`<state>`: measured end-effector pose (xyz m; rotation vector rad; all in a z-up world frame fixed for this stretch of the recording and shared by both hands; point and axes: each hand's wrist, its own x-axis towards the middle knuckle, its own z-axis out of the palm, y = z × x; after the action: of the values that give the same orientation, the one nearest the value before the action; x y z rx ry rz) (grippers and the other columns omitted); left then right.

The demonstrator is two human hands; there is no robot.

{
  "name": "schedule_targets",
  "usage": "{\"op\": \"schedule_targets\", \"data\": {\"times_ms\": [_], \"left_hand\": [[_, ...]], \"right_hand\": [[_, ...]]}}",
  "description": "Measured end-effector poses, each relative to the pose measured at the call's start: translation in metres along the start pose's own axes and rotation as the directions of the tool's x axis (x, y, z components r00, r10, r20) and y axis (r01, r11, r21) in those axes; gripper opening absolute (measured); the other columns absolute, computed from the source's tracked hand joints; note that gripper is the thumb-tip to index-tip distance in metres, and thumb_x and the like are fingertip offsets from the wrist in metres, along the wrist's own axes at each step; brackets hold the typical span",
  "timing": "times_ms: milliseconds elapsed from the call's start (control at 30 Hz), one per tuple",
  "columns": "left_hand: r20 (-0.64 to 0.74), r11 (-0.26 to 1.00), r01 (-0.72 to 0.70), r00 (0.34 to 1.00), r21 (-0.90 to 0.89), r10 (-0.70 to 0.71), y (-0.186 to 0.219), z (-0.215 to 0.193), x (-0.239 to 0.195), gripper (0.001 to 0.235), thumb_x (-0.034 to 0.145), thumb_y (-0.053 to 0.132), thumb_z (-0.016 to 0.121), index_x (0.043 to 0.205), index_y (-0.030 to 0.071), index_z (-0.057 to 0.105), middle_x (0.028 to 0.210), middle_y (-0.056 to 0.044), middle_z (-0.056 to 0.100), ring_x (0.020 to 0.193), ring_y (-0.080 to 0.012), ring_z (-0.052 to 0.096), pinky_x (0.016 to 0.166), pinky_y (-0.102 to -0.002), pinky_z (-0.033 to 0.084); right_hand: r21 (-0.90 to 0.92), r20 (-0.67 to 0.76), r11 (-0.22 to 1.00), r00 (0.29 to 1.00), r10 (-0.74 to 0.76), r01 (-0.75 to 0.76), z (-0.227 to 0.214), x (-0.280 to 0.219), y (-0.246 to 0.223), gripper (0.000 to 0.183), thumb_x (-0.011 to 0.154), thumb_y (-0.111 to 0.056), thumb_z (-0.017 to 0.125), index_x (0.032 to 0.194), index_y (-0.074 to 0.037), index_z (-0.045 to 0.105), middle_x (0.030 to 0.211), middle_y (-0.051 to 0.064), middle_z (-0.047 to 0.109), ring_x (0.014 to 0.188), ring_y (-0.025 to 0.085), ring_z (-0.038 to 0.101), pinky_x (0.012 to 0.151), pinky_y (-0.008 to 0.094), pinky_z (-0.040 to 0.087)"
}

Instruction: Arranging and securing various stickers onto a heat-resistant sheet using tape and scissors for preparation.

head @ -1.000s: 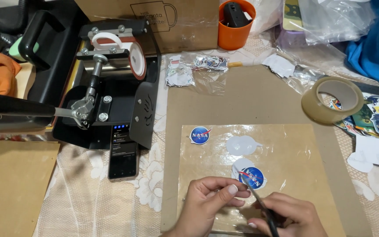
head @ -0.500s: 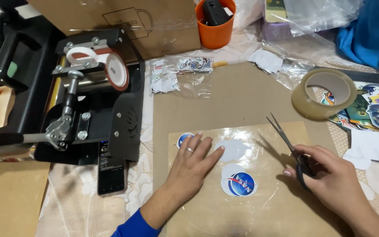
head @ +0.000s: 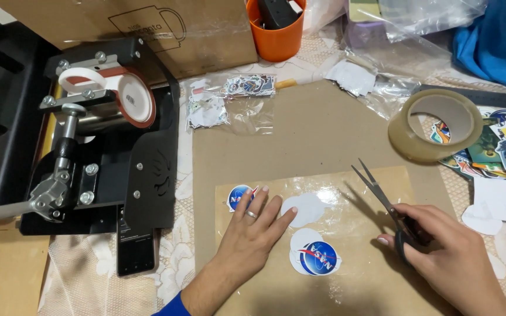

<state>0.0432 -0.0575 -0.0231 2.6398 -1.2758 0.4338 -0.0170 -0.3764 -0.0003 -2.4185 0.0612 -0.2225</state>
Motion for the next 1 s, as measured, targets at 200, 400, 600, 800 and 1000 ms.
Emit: {"op": "schedule_targets", "data": {"times_ms": [200, 400, 600, 800, 1000], "left_hand": [[0.034, 0.631, 0.306, 0.914, -0.713, -0.405, 0.010, -0.025, 0.005, 0.036, 0.087, 0.012, 0.068, 0.123, 0.006, 0.066, 0.125, -0.012, 0.058, 0.124, -0.0307, 0.054, 0.105, -0.044, 0.041], [0.417, -0.304, 0.289, 0.701, -0.908, -0.579, 0.030, -0.041, -0.004, 0.017, 0.088, 0.009, 0.072, 0.100, -0.002, 0.078, 0.104, -0.009, 0.068, 0.099, -0.0173, 0.065, 0.090, -0.027, 0.052], [0.374, -0.203, 0.321, 0.677, -0.925, -0.634, 0.034, -0.043, -0.012, 0.017, 0.089, 0.011, 0.072, 0.100, -0.001, 0.078, 0.095, -0.009, 0.073, 0.091, -0.0178, 0.069, 0.084, -0.028, 0.057], [0.308, -0.122, 0.347, 0.552, -0.930, -0.775, 0.029, -0.038, -0.011, 0.019, 0.082, 0.012, 0.078, 0.097, 0.001, 0.082, 0.094, -0.013, 0.083, 0.087, -0.0159, 0.076, 0.080, -0.027, 0.062], [0.434, -0.224, 0.519, 0.329, -0.825, -0.839, 0.023, -0.047, -0.006, 0.040, 0.071, 0.012, 0.088, 0.108, 0.006, 0.075, 0.080, -0.012, 0.084, 0.072, -0.0171, 0.080, 0.074, -0.027, 0.064]], "right_hand": [[0.302, 0.066, 0.952, 0.997, 0.030, -0.049, 0.010, -0.004, 0.000, 0.045, 0.062, -0.016, 0.090, 0.104, -0.005, 0.080, 0.087, 0.003, 0.077, 0.059, 0.009, 0.059, 0.053, 0.021, 0.048], [0.610, 0.375, 0.756, 0.927, -0.011, -0.238, 0.029, 0.012, -0.052, 0.031, 0.068, -0.006, 0.092, 0.077, -0.005, 0.063, 0.091, 0.008, 0.087, 0.054, 0.009, 0.063, 0.052, 0.024, 0.056], [0.547, 0.357, 0.823, 0.932, -0.065, -0.153, 0.052, 0.039, -0.101, 0.020, 0.076, -0.009, 0.088, 0.078, -0.009, 0.068, 0.059, -0.002, 0.057, 0.051, 0.005, 0.040, 0.048, 0.021, 0.034], [0.533, 0.392, 0.817, 0.920, -0.009, -0.220, 0.072, 0.042, -0.102, 0.019, 0.077, -0.005, 0.084, 0.079, -0.008, 0.066, 0.074, -0.001, 0.071, 0.052, 0.008, 0.040, 0.052, 0.022, 0.035], [0.641, 0.436, 0.677, 0.897, 0.066, -0.362, 0.087, 0.049, -0.097, 0.024, 0.078, -0.001, 0.084, 0.083, -0.004, 0.061, 0.077, 0.007, 0.071, 0.061, 0.012, 0.062, 0.057, 0.025, 0.052]]}}
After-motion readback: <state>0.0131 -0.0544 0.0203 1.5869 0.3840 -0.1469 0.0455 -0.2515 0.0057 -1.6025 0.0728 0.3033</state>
